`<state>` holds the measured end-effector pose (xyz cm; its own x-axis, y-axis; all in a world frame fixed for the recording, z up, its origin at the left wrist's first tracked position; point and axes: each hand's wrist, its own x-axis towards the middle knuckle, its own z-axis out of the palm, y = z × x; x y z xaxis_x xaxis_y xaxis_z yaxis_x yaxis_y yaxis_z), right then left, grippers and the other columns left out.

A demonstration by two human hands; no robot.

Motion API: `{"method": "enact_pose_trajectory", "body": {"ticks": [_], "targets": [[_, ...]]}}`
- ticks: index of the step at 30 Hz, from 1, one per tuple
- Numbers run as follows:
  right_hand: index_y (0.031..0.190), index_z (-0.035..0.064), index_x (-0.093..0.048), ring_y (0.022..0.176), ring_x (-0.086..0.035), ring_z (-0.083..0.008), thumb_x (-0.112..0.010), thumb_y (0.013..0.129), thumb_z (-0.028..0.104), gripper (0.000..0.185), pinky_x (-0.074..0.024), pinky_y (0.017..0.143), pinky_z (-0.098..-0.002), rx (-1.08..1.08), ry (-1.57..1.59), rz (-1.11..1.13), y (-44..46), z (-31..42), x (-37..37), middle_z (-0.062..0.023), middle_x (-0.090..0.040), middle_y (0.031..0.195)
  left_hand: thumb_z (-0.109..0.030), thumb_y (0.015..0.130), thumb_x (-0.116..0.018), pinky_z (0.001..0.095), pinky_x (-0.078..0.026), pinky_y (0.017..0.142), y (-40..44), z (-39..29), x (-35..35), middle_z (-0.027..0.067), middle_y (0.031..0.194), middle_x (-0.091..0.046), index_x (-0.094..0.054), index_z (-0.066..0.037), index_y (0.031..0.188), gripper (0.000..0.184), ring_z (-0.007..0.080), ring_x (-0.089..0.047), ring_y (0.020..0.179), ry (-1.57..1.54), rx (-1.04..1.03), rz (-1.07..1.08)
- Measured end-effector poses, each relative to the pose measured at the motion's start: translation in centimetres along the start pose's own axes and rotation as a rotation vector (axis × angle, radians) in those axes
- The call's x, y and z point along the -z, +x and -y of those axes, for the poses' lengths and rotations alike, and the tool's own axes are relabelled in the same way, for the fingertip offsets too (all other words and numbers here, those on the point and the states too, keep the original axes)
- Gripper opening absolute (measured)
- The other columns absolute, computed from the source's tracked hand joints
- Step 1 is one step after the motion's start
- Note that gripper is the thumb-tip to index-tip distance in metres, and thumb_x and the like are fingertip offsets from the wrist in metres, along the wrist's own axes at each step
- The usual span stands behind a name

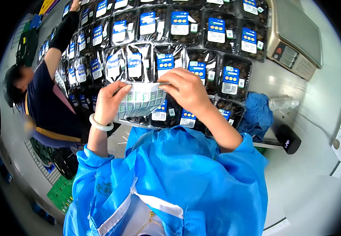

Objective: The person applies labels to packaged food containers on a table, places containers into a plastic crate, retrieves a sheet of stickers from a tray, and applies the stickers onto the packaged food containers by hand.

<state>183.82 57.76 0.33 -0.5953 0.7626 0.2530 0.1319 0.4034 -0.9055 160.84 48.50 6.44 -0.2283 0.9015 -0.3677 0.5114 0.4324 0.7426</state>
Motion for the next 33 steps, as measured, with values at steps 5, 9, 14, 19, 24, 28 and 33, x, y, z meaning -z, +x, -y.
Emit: {"method": "enact_pose_trajectory", "body": {"ticks": [5,9,14,19,24,28,33], "targets": [[0.084,0.0052,-0.068,0.078,-0.066,-0.0237,-0.077,0.072,0.007,0.014,-0.0540,0.067,-0.0342,0.163,-0.051,-0.142,-0.5,-0.9,0.5,-0.0060,-0.068,0.087,-0.020,0.094,-0.066,0.0220,-0.038,0.059,1.0,0.0,-0.5,-0.0025,0.070,-0.060,-0.066,0.001,0.085,0.023,0.0027,-0.047,0.067,-0.182,0.130,0.099],[0.083,0.0041,-0.067,0.099,-0.061,-0.0275,-0.077,0.072,0.005,0.015,-0.0512,0.084,-0.0360,0.110,0.083,-0.044,0.2,-1.8,2.9,-0.0062,-0.066,0.108,-0.020,0.095,-0.065,0.0210,-0.038,0.059,1.8,-0.5,-1.1,-0.0028,0.071,-0.060,-0.066,0.002,0.086,0.023,0.0021,-0.048,0.067,-0.199,0.176,0.124],[0.098,0.0017,-0.067,0.088,-0.059,-0.0098,-0.073,0.084,0.008,0.017,-0.0478,0.080,-0.0256,-0.555,0.550,-0.564,1.9,-7.9,11.6,-0.0036,-0.068,0.096,-0.019,0.095,-0.064,0.0211,-0.038,0.060,2.9,-0.9,-1.2,-0.0023,0.071,-0.060,-0.065,0.003,0.087,0.024,0.0027,-0.046,0.067,-0.196,0.151,0.081],[0.096,-0.0002,-0.069,0.076,-0.062,-0.0093,-0.073,0.084,0.010,0.017,-0.0490,0.072,-0.0245,-0.586,0.113,-0.591,3.8,-18.8,18.6,-0.0029,-0.070,0.085,-0.017,0.094,-0.067,0.0216,-0.041,0.062,3.5,-2.4,-1.2,-0.0015,0.072,-0.062,-0.067,0.003,0.089,0.020,0.0037,-0.049,0.069,-0.112,0.123,0.110],[0.092,0.0042,-0.072,0.075,-0.067,-0.0158,-0.076,0.079,0.015,0.017,-0.0513,0.070,-0.0292,-0.659,-0.276,-0.470,4.7,-24.8,19.9,-0.0071,-0.072,0.082,-0.016,0.093,-0.068,0.0225,-0.043,0.062,4.2,-3.2,-1.5,0.0013,0.072,-0.065,-0.067,0.002,0.090,0.018,0.0038,-0.051,0.067,-0.059,0.047,0.131],[0.098,0.0087,-0.069,0.080,-0.069,-0.0259,-0.076,0.080,0.025,0.026,-0.0523,0.072,-0.0375,-0.689,-0.688,-0.415,5.3,-24.4,19.2,-0.0089,-0.072,0.084,-0.016,0.093,-0.068,0.0224,-0.042,0.061,5.1,-3.9,-1.8,0.0005,0.071,-0.064,-0.067,0.002,0.089,0.018,0.0037,-0.051,0.067,-0.082,0.005,0.114],[0.108,0.0062,-0.062,0.076,-0.066,-0.0133,-0.075,0.085,0.031,0.036,-0.0496,0.065,-0.0303,-0.498,-0.132,-0.456,5.6,-12.8,15.4,-0.0060,-0.071,0.084,-0.014,0.096,-0.064,0.0193,-0.036,0.059,6.5,-5.1,-2.3,-0.0047,0.073,-0.056,-0.064,0.003,0.090,0.018,0.0014,-0.044,0.068,-0.229,-0.001,-0.053]]}}
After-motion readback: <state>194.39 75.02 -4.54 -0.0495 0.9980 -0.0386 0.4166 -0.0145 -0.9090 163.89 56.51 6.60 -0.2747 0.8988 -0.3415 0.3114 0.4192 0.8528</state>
